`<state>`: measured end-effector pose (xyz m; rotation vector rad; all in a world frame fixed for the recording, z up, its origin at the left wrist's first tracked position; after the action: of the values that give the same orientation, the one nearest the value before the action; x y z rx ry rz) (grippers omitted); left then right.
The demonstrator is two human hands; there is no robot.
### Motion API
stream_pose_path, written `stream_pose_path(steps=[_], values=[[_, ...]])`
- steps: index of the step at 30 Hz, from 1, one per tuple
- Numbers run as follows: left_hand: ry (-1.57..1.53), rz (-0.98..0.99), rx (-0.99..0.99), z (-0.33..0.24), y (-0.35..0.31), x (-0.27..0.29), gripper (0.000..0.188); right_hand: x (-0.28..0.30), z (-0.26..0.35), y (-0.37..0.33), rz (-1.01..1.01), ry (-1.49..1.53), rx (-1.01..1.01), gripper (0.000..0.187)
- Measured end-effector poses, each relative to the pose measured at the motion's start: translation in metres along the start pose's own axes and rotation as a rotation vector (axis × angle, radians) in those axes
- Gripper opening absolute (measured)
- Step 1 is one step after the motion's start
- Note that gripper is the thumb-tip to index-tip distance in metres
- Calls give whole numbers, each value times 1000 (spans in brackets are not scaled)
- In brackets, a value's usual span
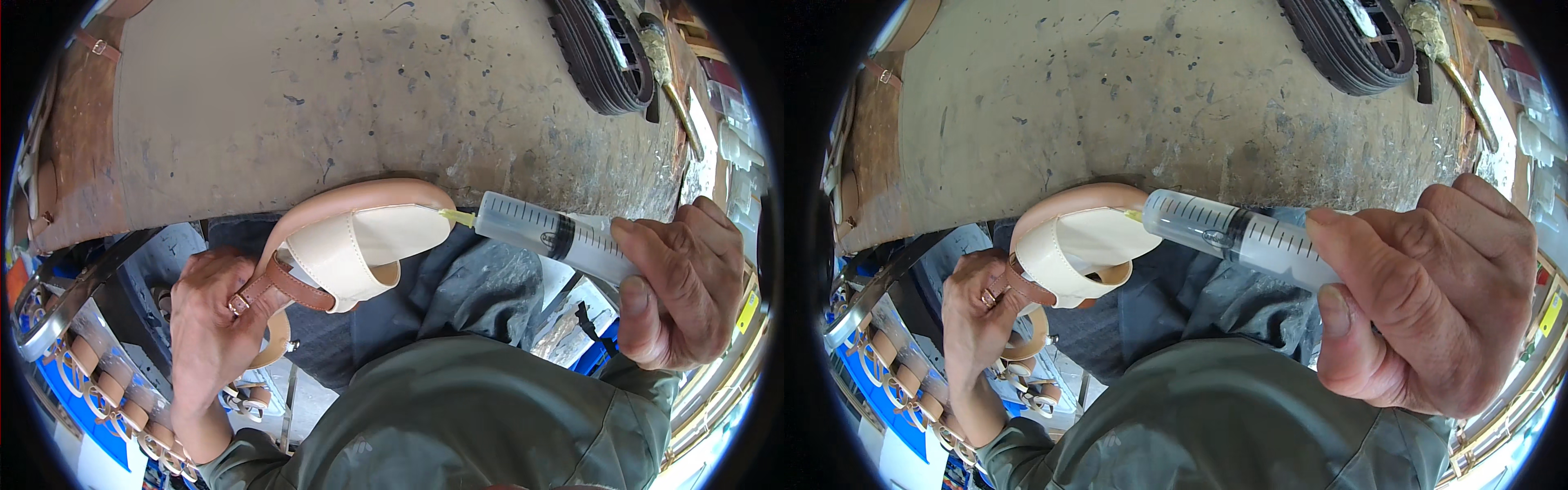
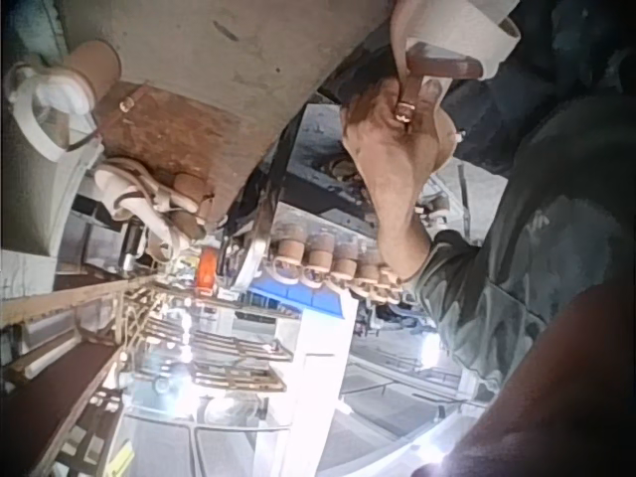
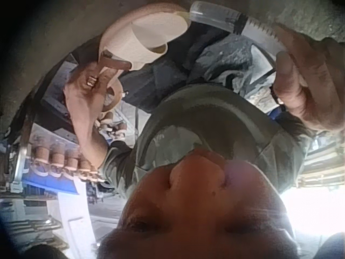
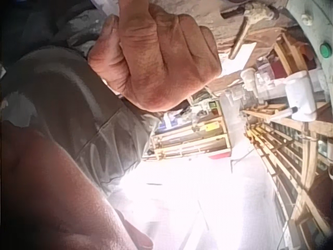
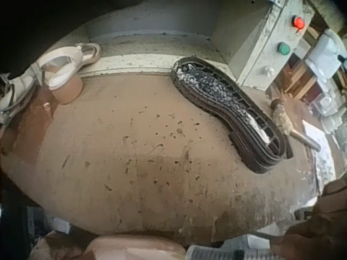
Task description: The person picks up sandals from a metal cart one by one, applies adhesive along their edges and straps using a syringe, and returns them to the cart.
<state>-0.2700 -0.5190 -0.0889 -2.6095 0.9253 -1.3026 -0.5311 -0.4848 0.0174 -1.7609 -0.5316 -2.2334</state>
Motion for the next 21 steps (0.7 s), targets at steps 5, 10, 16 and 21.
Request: stream_pose_path(steps=[5,10,16,21], values=[[-130,-26,60,9,-11,-13,16,0,-2,-7,-13,-15,-6,30],[-208,-15,40,17,-17,-36,16,-1,-4,-16,-31,-11,-32,30],[-481,1,191,22,-28,-60,15,-2,-8,-21,-20,0,-97,30],[-658,-32,285,34,-40,-87,18,-2,-10,-26,-45,8,-99,29]])
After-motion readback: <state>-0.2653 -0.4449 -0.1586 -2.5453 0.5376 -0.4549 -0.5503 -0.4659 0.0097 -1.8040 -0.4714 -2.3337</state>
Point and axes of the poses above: each hand's wrist, its own y-axis towards the middle knuckle, its own x-axis out of the back of the hand, z = x × y, the point moved 7 cm from there along y, towards the middle knuckle, and after that the axes turned 5 degrees about -y, right-handed, at the moved point
